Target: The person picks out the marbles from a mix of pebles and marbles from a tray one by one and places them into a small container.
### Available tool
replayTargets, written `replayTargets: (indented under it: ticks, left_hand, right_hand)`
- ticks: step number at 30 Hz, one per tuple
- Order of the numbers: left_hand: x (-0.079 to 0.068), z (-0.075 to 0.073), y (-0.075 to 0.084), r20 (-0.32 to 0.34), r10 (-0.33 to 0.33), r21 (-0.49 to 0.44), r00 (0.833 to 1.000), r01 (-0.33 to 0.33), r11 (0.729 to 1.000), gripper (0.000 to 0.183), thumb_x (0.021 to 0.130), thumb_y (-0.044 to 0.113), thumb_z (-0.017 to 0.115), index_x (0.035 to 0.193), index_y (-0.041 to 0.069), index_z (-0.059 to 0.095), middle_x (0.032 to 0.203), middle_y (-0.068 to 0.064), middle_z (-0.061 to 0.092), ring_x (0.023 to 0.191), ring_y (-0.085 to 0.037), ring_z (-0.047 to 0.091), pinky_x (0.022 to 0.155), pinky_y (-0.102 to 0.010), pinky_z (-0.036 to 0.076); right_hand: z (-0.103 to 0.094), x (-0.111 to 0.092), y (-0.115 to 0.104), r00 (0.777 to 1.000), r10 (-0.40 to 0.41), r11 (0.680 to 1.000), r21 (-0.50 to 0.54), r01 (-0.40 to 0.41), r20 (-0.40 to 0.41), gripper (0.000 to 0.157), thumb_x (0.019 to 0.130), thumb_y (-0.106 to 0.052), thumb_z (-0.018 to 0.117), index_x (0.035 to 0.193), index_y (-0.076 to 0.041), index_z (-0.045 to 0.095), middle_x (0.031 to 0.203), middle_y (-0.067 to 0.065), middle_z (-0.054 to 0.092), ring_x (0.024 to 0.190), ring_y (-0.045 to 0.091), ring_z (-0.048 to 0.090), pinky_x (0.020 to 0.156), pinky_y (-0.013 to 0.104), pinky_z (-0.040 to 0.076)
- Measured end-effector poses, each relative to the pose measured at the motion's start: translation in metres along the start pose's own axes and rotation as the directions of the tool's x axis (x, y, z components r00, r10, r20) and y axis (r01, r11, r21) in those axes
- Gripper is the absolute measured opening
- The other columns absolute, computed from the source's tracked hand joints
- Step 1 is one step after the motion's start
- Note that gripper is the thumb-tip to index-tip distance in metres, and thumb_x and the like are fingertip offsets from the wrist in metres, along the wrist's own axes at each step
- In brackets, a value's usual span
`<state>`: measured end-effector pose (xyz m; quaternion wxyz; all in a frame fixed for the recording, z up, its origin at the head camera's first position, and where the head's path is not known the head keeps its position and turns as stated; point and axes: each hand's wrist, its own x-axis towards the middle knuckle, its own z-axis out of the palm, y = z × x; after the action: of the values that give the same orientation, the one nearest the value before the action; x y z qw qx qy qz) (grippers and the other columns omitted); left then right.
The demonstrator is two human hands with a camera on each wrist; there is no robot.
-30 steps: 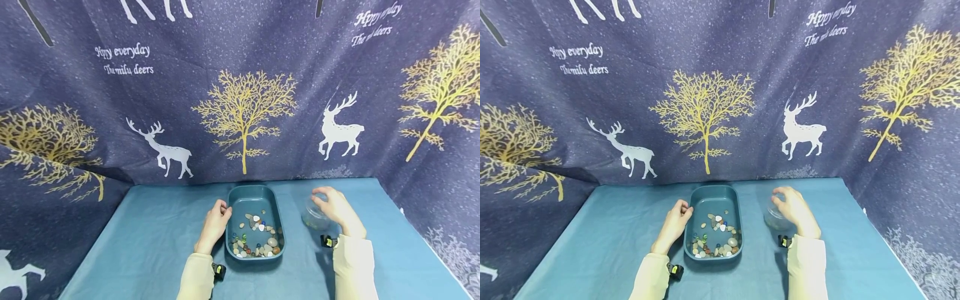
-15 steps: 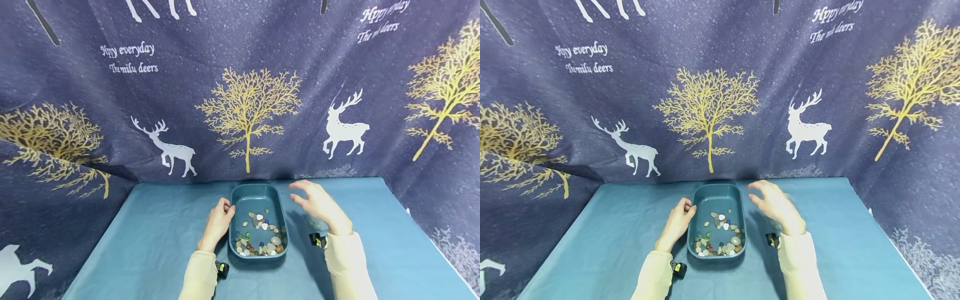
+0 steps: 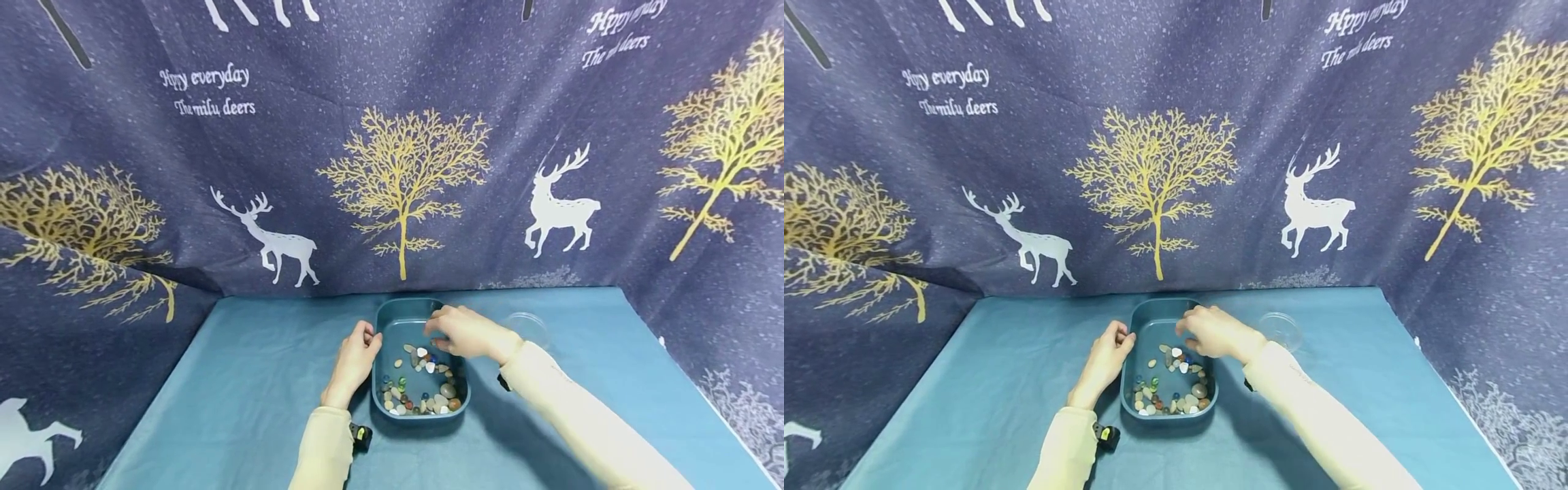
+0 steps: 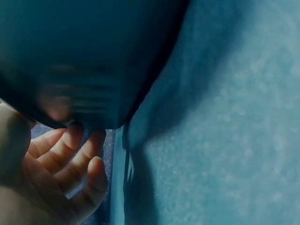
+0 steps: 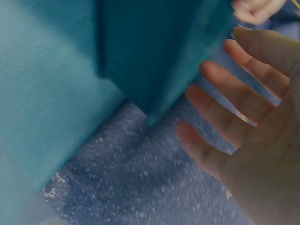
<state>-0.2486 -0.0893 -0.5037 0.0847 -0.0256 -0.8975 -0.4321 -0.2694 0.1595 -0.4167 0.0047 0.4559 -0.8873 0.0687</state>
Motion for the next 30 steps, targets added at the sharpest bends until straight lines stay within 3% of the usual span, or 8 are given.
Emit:
replayTargets:
  ticks: [3, 7, 14, 17, 25, 30]
  left_hand:
    - [0.0, 0.0, -0.001, 0.001, -0.003, 0.011, 1.0, 0.003, 1.0, 0.012, 0.098, 0.026, 0.059, 0.099, 0.016, 0.053, 0.079, 0.006, 0.058, 0.065, -0.012, 0.052, 0.064, -0.033, 0.043]
    - [0.0, 0.0, -0.001, -0.001, -0.005, 0.015, 1.0, 0.005, 1.0, 0.012, 0.098, 0.027, 0.059, 0.099, 0.016, 0.054, 0.08, 0.007, 0.059, 0.065, -0.012, 0.052, 0.064, -0.033, 0.043]
    - [-0.001, 0.0, -0.001, 0.0, -0.004, 0.008, 1.0, 0.004, 1.0, 0.012, 0.098, 0.027, 0.06, 0.098, 0.016, 0.054, 0.08, 0.006, 0.059, 0.066, -0.012, 0.053, 0.064, -0.034, 0.043]
    - [-0.001, 0.001, 0.0, -0.001, -0.005, 0.009, 1.0, 0.005, 1.0, 0.012, 0.098, 0.027, 0.06, 0.098, 0.016, 0.054, 0.08, 0.006, 0.059, 0.066, -0.012, 0.053, 0.065, -0.034, 0.043]
    - [0.001, 0.002, 0.0, 0.011, -0.013, 0.004, 1.0, 0.013, 1.0, 0.012, 0.098, 0.027, 0.059, 0.099, 0.016, 0.053, 0.081, 0.006, 0.059, 0.066, -0.013, 0.053, 0.065, -0.034, 0.043]
    - [0.0, 0.002, -0.001, 0.0, -0.012, 0.004, 1.0, 0.012, 1.0, 0.012, 0.098, 0.028, 0.06, 0.098, 0.017, 0.053, 0.081, 0.006, 0.059, 0.066, -0.012, 0.053, 0.064, -0.034, 0.043]
  right_hand:
    - [0.008, 0.007, 0.002, 0.997, 0.013, 1.0, -0.007, -0.012, 0.078, 0.015, 0.091, -0.013, 0.07, 0.106, -0.016, 0.071, 0.101, -0.001, 0.065, 0.092, 0.023, 0.059, 0.075, 0.045, 0.047]
    - [0.017, 0.014, 0.002, 0.99, 0.041, 0.999, -0.031, -0.037, 0.134, 0.006, 0.089, -0.012, 0.071, 0.09, -0.018, 0.071, 0.086, -0.005, 0.061, 0.081, 0.02, 0.055, 0.074, 0.044, 0.043]
    - [0.032, 0.022, 0.0, 0.968, 0.111, 0.99, -0.11, -0.088, 0.226, 0.024, 0.089, -0.021, 0.073, 0.069, -0.023, 0.06, 0.074, -0.012, 0.051, 0.074, 0.015, 0.045, 0.075, 0.039, 0.036]
    - [0.037, 0.024, 0.0, 0.958, 0.152, 0.982, -0.144, -0.119, 0.245, 0.03, 0.089, -0.022, 0.073, 0.065, -0.023, 0.056, 0.072, -0.012, 0.049, 0.074, 0.015, 0.043, 0.074, 0.038, 0.032]
    - [0.044, 0.025, -0.001, 0.949, 0.185, 0.978, -0.146, -0.151, 0.257, 0.02, 0.085, -0.019, 0.075, 0.071, -0.029, 0.065, 0.081, -0.011, 0.051, 0.081, 0.015, 0.046, 0.075, 0.037, 0.033]
    - [0.046, 0.025, -0.001, 0.95, 0.192, 0.978, -0.126, -0.165, 0.245, 0.029, 0.086, -0.019, 0.074, 0.063, -0.027, 0.059, 0.081, -0.012, 0.049, 0.082, 0.015, 0.044, 0.075, 0.037, 0.031]
